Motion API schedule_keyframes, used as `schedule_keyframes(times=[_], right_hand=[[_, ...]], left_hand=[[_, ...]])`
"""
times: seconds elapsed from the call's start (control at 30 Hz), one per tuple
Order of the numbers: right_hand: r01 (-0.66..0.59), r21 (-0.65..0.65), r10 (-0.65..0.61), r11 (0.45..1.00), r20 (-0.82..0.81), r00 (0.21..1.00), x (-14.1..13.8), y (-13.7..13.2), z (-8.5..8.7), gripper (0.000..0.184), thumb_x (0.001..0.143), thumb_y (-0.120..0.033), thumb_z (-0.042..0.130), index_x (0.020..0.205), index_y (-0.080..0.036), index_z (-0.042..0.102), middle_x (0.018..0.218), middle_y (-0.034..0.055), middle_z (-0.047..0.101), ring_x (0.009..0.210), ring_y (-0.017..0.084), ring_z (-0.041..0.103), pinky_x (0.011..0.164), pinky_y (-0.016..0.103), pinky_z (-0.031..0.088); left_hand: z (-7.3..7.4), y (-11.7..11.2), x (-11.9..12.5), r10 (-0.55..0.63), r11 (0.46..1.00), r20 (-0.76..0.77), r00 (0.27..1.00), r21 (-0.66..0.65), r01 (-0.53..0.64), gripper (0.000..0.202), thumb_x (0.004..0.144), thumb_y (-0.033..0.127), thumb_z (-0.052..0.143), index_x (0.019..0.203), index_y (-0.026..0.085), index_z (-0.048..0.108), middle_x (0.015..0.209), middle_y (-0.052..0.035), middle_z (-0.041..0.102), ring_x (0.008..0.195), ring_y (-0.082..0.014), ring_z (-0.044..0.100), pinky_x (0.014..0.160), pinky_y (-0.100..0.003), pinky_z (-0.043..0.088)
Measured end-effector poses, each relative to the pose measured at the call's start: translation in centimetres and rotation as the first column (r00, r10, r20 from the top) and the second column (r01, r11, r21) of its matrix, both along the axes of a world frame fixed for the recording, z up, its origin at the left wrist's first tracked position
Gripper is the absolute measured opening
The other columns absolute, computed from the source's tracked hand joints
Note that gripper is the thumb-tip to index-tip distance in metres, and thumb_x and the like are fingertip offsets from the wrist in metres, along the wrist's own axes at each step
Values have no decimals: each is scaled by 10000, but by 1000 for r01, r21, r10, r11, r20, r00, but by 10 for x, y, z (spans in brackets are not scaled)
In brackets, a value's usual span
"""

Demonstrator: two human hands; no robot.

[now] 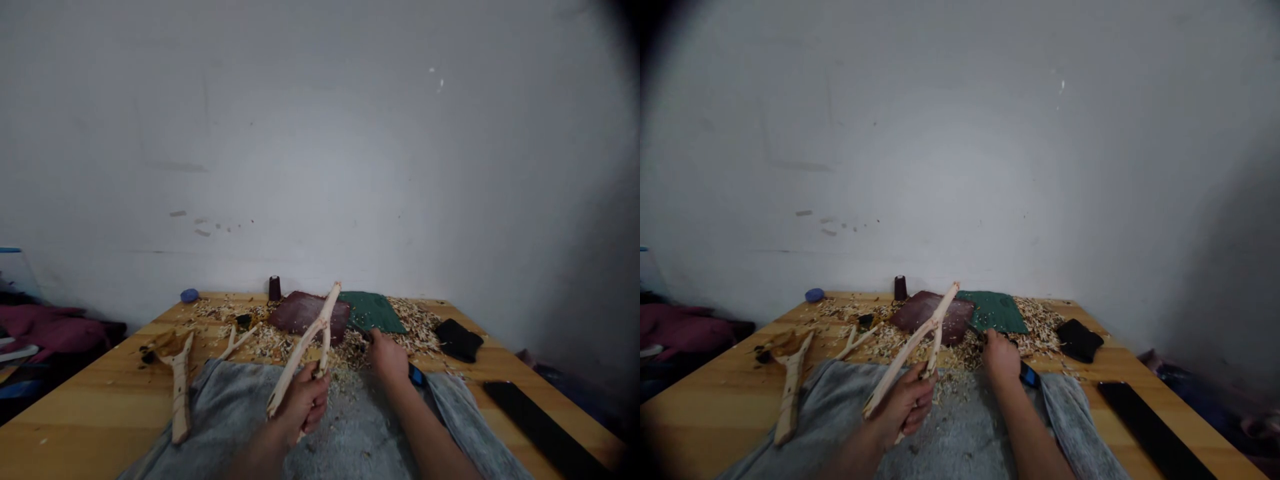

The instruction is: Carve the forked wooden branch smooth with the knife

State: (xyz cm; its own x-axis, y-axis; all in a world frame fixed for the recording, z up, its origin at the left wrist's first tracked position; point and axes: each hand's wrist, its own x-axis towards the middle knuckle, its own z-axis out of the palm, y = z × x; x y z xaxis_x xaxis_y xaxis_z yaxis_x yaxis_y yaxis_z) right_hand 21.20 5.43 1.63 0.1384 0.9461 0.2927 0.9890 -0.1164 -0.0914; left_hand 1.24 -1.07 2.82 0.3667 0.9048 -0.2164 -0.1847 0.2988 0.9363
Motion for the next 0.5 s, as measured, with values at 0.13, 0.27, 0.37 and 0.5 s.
schedule_keyframes(times=[0.13, 0.27, 0.37, 0.5], right_hand=[[-101, 67, 104, 993, -55, 993, -1, -7, 2, 251, 882, -160, 485, 1085, -229, 615, 974, 60, 716, 863, 181, 662, 693, 249, 378], [-332, 74, 335, 940, -21, 942, -33, -22, 1, 241, 842, -120, 503, 1013, -219, 641, 957, 54, 704, 897, 185, 639, 730, 251, 369], [-385, 48, 384, 922, 25, 923, -47, -28, 0, 205, 866, -126, 490, 978, -205, 642, 932, 63, 694, 879, 202, 636, 718, 270, 362], [-379, 52, 376, 924, 58, 925, -49, -28, -3, 172, 879, -133, 498, 968, -198, 630, 931, 67, 687, 875, 216, 635, 713, 286, 357]], left_hand=[[-1, -2, 6, 22, 999, -22, 1000, 27, -22, 501, 607, 593, 730, 829, 258, 431, 493, 143, 402, 310, -32, 217, 321, -205, 104], [-8, 4, 5, 88, 996, -40, 995, 27, -87, 496, 614, 589, 727, 837, 260, 431, 485, 144, 399, 311, -37, 234, 334, -200, 107], [-17, 10, 2, 143, 990, -70, 987, 29, -141, 501, 626, 613, 703, 784, 264, 380, 484, 143, 399, 312, -38, 241, 329, -194, 108], [-28, 14, 3, 171, 983, -117, 978, 84, -162, 502, 635, 634, 673, 753, 264, 354, 466, 143, 399, 296, -39, 237, 313, -196, 110]])
